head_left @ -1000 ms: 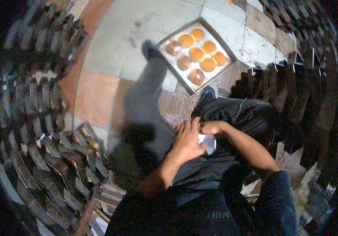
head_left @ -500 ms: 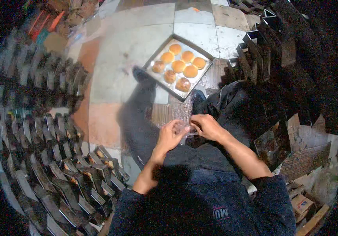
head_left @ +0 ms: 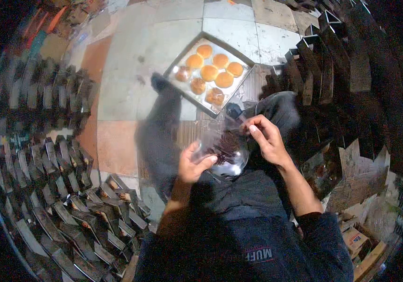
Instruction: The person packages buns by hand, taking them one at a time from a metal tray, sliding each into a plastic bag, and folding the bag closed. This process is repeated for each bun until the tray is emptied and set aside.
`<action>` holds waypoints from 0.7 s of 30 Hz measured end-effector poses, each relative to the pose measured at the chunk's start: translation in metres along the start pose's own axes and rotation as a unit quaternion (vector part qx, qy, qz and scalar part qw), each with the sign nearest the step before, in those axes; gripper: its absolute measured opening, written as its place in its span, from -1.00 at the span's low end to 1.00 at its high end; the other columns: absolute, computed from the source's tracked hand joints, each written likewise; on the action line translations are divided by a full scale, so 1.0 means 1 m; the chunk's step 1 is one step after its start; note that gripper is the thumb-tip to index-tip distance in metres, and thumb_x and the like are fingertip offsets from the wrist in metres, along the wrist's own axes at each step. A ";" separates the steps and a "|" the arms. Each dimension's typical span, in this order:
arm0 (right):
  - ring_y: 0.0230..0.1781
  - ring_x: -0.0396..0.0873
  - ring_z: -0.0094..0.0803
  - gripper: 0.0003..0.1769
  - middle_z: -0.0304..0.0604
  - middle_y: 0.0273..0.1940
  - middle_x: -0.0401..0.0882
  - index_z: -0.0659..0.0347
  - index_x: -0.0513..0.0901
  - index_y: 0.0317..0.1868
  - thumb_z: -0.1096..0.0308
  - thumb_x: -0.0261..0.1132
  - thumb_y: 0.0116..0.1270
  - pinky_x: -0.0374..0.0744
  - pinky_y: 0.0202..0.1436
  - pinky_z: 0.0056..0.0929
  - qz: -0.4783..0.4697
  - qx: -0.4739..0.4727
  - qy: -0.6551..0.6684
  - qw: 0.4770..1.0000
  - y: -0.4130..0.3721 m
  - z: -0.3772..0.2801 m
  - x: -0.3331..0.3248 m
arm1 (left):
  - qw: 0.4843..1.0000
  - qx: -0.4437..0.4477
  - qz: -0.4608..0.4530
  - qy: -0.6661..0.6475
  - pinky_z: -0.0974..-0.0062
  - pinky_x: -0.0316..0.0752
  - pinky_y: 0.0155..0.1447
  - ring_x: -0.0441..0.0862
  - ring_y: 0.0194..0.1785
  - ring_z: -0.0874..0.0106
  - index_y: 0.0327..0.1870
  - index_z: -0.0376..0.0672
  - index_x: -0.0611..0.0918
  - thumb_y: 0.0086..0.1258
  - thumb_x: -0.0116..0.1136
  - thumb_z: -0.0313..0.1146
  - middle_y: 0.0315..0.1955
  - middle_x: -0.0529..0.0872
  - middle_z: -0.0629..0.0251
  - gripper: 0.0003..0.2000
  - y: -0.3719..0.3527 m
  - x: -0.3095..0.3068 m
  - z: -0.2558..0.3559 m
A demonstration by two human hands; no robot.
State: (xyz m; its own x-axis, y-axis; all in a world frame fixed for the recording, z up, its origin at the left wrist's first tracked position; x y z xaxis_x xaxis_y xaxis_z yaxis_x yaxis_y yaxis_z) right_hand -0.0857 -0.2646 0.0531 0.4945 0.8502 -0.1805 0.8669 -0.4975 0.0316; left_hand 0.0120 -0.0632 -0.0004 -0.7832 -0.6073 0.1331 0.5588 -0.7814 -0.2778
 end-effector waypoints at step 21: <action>-0.04 0.57 -0.45 -0.57 -0.24 -0.01 0.58 0.27 0.51 0.11 0.36 0.37 0.26 0.52 0.12 -0.44 -0.163 0.219 0.422 0.864 -0.025 0.031 0.034 | 0.989 0.075 0.055 -0.116 0.34 -0.08 0.53 0.04 0.52 0.30 0.47 -0.22 0.17 0.55 -0.21 -0.28 0.46 0.17 0.18 -0.49 0.004 0.034 0.063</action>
State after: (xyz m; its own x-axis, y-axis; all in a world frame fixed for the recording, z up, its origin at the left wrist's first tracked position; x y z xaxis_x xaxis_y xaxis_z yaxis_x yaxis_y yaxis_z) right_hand -0.0923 -0.2285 0.0162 0.2589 0.6881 0.6778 0.9531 -0.0680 -0.2950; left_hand 0.0046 -0.0964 0.0631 -0.6411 -0.6931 0.3294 0.6854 -0.7102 -0.1605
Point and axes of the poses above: each hand's wrist, its own y-axis towards the middle knuckle, its own x-axis out of the palm, z = x × y, the point moved 7 cm from there along y, towards the middle knuckle
